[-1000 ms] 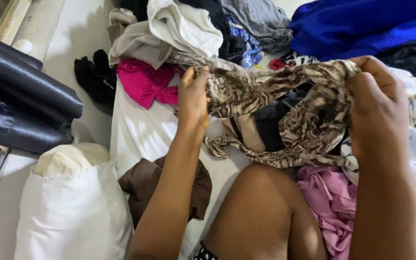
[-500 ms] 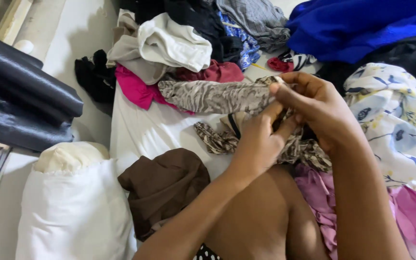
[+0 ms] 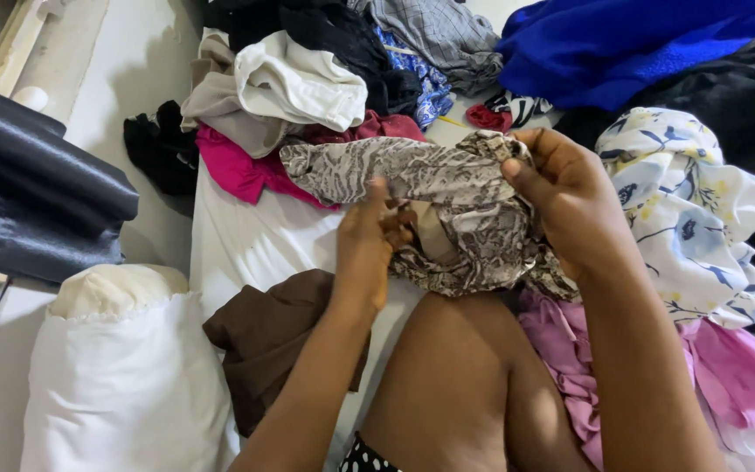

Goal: Folding various items of clothing on a bed.

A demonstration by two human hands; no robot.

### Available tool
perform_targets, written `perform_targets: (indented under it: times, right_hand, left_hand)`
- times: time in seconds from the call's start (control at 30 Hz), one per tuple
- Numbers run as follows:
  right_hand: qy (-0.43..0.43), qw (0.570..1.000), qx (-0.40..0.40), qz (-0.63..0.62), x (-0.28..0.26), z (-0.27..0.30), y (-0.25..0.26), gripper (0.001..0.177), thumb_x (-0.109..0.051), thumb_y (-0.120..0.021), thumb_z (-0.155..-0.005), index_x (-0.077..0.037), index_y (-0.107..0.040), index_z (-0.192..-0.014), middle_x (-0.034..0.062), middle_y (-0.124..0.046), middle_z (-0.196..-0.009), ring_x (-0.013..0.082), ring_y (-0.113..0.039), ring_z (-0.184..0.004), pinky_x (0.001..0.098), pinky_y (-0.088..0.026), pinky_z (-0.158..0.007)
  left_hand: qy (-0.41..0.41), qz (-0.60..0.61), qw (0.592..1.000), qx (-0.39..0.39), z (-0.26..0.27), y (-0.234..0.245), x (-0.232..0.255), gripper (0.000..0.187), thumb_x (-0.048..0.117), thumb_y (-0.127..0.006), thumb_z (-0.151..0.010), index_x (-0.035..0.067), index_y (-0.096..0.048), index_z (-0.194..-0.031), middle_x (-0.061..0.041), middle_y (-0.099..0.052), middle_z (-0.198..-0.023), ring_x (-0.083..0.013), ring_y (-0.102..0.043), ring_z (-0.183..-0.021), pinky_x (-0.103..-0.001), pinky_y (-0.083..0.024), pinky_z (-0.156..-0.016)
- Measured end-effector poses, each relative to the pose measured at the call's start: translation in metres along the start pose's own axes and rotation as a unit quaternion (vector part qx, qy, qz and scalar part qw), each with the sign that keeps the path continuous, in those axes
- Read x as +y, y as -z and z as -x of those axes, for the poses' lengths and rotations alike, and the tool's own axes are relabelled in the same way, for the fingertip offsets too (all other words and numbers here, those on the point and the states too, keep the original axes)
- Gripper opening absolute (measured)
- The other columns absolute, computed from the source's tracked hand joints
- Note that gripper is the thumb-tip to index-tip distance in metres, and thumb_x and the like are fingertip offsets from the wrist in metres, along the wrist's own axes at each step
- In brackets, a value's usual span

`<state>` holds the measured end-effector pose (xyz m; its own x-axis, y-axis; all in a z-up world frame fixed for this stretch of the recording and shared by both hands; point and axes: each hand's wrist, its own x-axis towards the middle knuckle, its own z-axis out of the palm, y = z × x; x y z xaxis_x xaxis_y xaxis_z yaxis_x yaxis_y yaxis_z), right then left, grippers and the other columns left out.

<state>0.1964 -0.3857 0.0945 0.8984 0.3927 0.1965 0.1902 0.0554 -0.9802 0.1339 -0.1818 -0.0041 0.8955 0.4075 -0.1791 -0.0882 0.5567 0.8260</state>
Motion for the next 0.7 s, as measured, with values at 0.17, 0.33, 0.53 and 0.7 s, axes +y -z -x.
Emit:
perform_targets:
  times: [0.17, 0.33, 0.53, 0.7]
  right_hand:
    - [-0.001, 1.000, 0.024, 0.010, -0.019, 0.021, 0.011, 0.016, -0.007, -0.062, -0.103, 0.000, -0.062, -0.118, 0.0000, -0.066, -0.102, 0.0068, -0.058, -0.093, 0.0220, -0.048, -0.086]
    - [-0.002, 0.998, 0.069, 0.011, -0.044, 0.049, 0.028, 0.018, -0.009, -0.059, -0.104, -0.001, -0.062, -0.120, 0.0025, -0.067, -0.102, 0.0095, -0.061, -0.091, 0.0228, -0.049, -0.084]
    - [0.032, 0.990, 0.125, -0.063, -0.061, 0.083, 0.069, 0.019, -0.003, -0.053, -0.112, 0.004, -0.061, -0.128, 0.0095, -0.067, -0.111, 0.0156, -0.064, -0.096, 0.0278, -0.052, -0.089]
    - [0.042, 0.971, 0.199, -0.125, -0.076, 0.102, 0.081, 0.016, -0.002, -0.049, -0.108, 0.002, -0.060, -0.119, 0.0108, -0.069, -0.111, 0.0163, -0.069, -0.098, 0.0310, -0.057, -0.094]
  left_hand:
    - [0.044, 0.195, 0.980, -0.013, -0.019, -0.005, 0.012, 0.048, 0.038, -0.073, -0.091, 0.002, -0.060, -0.120, -0.012, -0.064, -0.111, -0.0246, -0.066, -0.099, -0.045, -0.058, -0.089]
    - [0.013, 0.329, 0.942, -0.064, -0.027, -0.024, 0.007, 0.045, 0.026, -0.076, -0.091, 0.001, -0.061, -0.125, -0.011, -0.067, -0.125, -0.0243, -0.066, -0.116, -0.047, -0.054, -0.107]
    - [0.057, 0.331, 0.935, -0.112, 0.000, -0.076, 0.011, 0.031, 0.024, -0.078, -0.091, 0.005, -0.068, -0.114, -0.005, -0.074, -0.108, -0.0174, -0.069, -0.101, -0.034, -0.054, -0.090]
    - [0.039, 0.242, 0.956, -0.160, 0.029, -0.117, 0.010, 0.027, 0.026, -0.078, -0.092, 0.008, -0.071, -0.110, -0.001, -0.074, -0.102, -0.0122, -0.069, -0.091, -0.029, -0.052, -0.078]
